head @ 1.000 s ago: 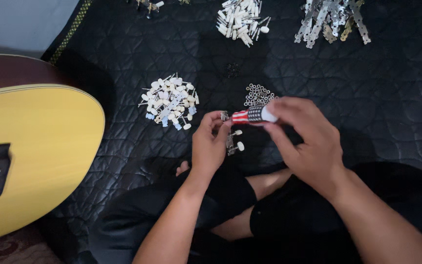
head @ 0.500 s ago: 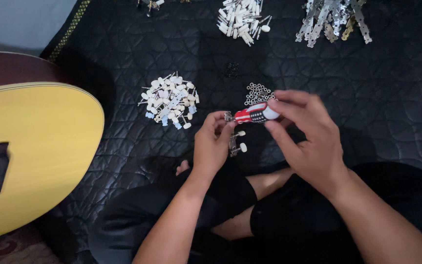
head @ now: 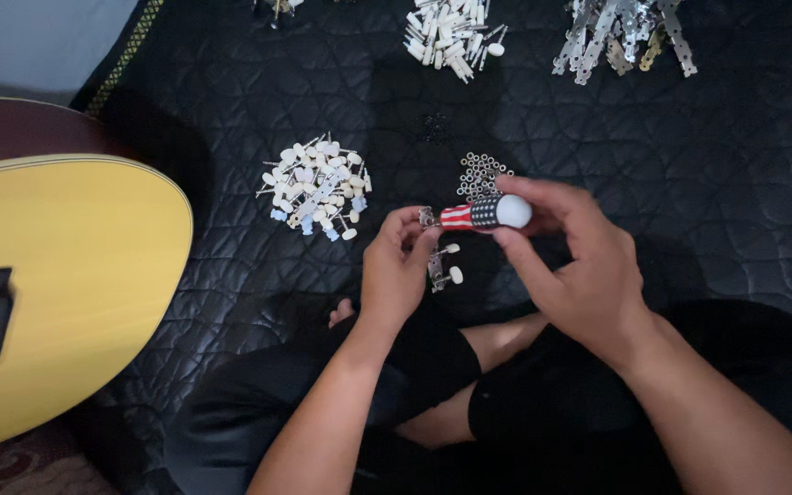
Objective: The person assembles guitar tuning pegs by inserting white plastic knobs into metal posts and tightening them with a screwdriver. They handle multiple small components, including washers and metal brackets, while sitting on a mat next to a guitar.
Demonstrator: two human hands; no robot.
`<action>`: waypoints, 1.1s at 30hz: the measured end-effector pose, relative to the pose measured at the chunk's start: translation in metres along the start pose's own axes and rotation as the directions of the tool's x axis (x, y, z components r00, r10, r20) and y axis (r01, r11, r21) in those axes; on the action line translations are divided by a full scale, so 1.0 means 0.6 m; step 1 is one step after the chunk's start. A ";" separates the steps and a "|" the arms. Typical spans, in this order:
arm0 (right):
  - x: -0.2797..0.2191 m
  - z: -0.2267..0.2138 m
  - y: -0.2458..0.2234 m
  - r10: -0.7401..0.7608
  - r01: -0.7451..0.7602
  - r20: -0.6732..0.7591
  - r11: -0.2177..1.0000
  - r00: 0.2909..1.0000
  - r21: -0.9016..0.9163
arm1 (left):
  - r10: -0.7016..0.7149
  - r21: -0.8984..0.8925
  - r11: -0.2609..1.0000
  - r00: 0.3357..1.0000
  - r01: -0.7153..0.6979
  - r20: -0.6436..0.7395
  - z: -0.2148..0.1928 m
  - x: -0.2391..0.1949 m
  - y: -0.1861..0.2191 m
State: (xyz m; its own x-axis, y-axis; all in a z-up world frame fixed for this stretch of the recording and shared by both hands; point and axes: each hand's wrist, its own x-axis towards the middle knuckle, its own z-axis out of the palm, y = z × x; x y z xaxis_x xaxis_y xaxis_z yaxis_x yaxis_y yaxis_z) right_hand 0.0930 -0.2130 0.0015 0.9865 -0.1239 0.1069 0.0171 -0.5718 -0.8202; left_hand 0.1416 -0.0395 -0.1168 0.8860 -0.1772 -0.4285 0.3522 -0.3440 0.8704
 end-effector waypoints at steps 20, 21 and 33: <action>0.004 -0.001 0.022 -0.229 0.225 -0.058 0.972 0.972 -0.064 | 0.042 -0.003 0.999 0.999 -0.042 0.035 0.002 -0.003 -0.005; 0.005 -0.001 0.023 -0.265 0.260 -0.054 0.961 0.963 -0.093 | 0.047 -0.012 0.999 0.998 -0.047 0.033 0.003 -0.002 -0.007; 0.009 -0.004 0.009 -0.283 0.280 -0.019 0.955 0.959 -0.094 | -0.036 -0.116 0.992 0.995 0.047 0.098 0.002 -0.009 0.009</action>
